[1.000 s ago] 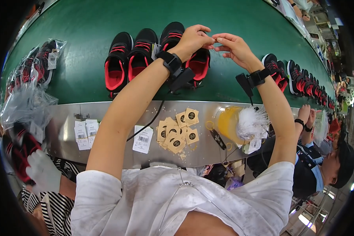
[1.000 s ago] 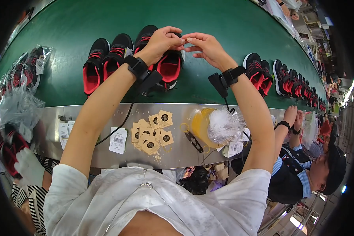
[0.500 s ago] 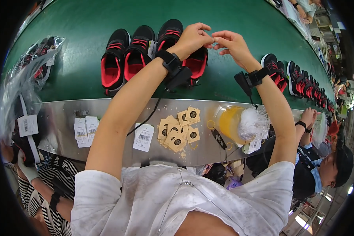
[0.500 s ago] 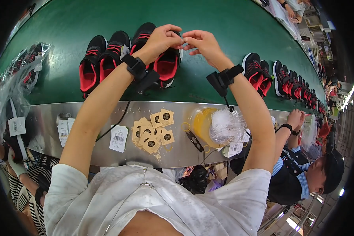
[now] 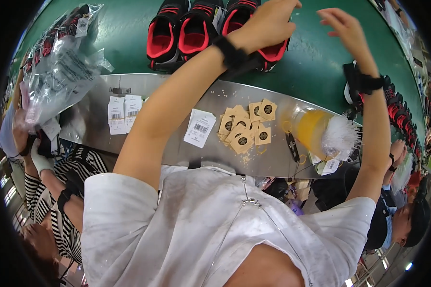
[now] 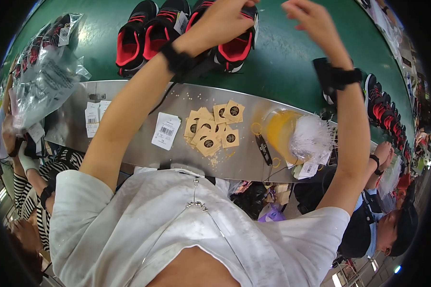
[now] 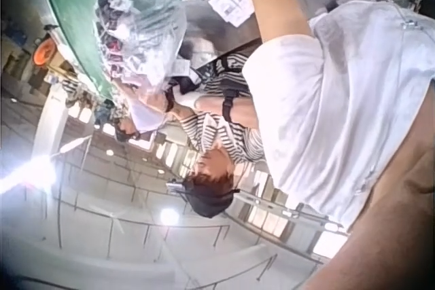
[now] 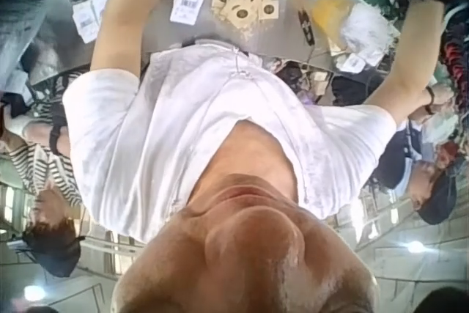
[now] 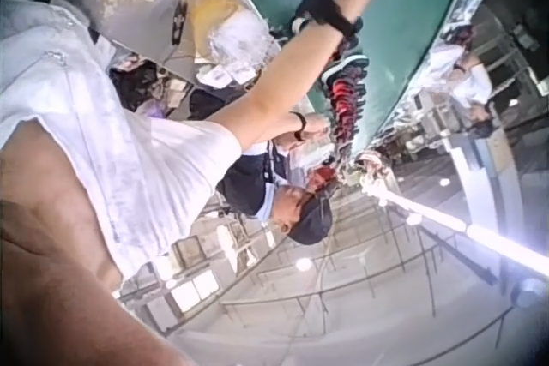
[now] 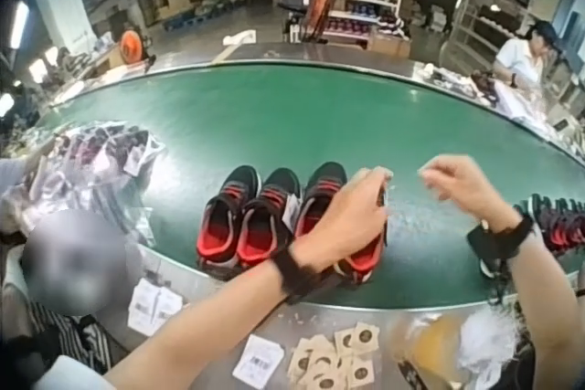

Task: Tagging and preparing shoes for packaging at an assembly line.

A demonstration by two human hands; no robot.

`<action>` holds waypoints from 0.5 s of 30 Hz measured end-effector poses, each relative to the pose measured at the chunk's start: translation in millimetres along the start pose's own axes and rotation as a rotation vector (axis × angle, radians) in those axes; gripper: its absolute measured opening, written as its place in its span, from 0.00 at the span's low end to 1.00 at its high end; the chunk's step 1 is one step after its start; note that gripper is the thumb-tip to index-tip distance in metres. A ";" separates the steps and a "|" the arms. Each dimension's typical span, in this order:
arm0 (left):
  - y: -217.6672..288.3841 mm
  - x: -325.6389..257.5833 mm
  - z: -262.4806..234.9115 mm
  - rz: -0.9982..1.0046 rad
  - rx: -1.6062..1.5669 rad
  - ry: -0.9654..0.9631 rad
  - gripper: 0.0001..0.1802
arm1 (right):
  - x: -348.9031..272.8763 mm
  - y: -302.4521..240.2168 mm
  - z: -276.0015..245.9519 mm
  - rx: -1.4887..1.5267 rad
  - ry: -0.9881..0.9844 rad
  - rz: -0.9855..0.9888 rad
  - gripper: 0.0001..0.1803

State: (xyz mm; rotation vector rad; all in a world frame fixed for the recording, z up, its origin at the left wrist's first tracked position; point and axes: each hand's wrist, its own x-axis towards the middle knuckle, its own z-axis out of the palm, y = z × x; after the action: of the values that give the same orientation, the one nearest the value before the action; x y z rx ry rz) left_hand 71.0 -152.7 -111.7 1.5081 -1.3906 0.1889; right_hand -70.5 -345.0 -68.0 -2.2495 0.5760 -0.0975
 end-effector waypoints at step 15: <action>107.5 -180.7 -166.4 -0.564 0.624 -0.695 0.20 | -228.2 -176.9 46.3 0.015 0.195 -0.014 0.06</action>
State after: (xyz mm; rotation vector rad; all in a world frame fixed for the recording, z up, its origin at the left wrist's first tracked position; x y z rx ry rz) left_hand 9.6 108.1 -101.3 2.5984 -1.4121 -0.3183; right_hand -196.8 -111.3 54.1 -2.2442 0.6601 -0.3307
